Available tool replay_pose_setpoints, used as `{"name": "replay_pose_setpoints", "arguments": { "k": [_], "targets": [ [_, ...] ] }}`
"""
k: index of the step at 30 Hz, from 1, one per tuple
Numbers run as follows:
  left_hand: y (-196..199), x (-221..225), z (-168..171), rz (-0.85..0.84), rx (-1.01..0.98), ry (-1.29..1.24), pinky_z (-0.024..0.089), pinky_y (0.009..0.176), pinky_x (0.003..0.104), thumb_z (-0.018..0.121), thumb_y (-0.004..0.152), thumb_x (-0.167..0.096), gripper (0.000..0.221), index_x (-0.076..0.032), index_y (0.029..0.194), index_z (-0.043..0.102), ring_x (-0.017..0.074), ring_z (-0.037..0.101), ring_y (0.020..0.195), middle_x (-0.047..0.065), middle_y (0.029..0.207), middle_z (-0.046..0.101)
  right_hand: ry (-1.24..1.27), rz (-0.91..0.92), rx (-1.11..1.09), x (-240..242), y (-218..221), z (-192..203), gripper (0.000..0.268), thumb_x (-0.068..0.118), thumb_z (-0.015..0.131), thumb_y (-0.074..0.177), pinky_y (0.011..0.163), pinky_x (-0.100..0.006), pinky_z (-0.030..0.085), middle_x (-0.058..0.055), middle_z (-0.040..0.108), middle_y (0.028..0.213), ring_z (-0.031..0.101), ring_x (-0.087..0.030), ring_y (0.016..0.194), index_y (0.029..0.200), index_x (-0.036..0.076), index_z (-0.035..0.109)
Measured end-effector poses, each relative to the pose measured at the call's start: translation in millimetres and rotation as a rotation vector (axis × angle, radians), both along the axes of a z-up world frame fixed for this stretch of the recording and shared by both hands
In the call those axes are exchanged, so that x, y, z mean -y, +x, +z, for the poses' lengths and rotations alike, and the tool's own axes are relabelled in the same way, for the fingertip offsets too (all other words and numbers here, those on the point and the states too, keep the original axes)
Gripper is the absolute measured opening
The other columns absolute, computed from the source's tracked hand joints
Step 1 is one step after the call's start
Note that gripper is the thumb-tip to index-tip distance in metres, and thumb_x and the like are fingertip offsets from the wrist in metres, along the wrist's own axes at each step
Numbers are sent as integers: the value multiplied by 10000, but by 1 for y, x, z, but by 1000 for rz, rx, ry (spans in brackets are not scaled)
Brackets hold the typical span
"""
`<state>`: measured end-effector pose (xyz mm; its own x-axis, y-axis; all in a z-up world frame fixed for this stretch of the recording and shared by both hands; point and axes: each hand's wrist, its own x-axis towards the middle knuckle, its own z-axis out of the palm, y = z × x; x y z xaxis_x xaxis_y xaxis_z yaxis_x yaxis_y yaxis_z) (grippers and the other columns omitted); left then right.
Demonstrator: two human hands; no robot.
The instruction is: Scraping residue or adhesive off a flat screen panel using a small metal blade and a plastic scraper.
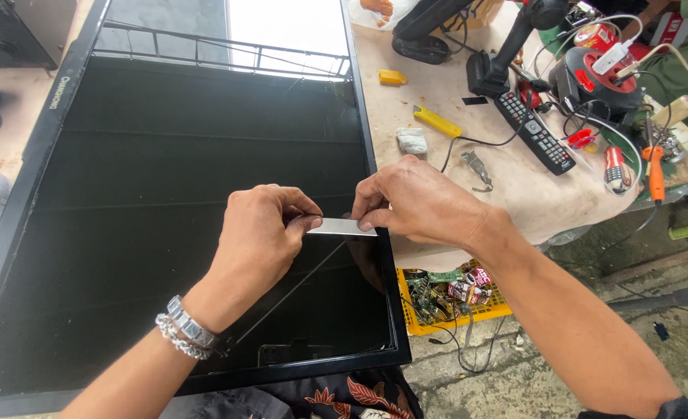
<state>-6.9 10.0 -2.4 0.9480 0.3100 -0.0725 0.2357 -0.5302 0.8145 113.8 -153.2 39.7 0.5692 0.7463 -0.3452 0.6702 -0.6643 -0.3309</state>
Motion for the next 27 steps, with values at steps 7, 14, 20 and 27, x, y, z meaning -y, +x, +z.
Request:
{"name": "replay_pose_setpoints", "arguments": {
  "k": [7,14,20,27],
  "targets": [
    [-5,1,2,-26,-20,-5,637,797,390,674,884,64,242,-79,996,834,298,780,840,167,843,763,15,-50,-38,2,-6,-3,44,199,819,842,810,-302,580,48,791,754,723,-129,765,873,224,839],
    [-6,4,3,-27,-36,13,642,781,388,695,879,43,221,-86,989,837,290,780,823,162,831,765,38,-59,-39,8,-13,0,70,167,802,847,852,-346,582,7,809,792,750,-175,818,903,196,832],
    [-1,3,3,5,-7,6,638,786,399,677,887,57,233,-74,998,834,312,778,823,188,836,762,128,-82,34,8,-6,-7,37,181,791,863,848,-352,582,44,796,778,771,-156,826,881,207,812],
    [-4,4,-1,-16,-13,14,643,752,372,698,867,52,212,-78,959,838,287,772,780,165,801,760,90,-129,-13,10,-16,-3,51,159,794,871,828,-321,591,4,804,775,764,-170,808,896,183,832]
  ]
}}
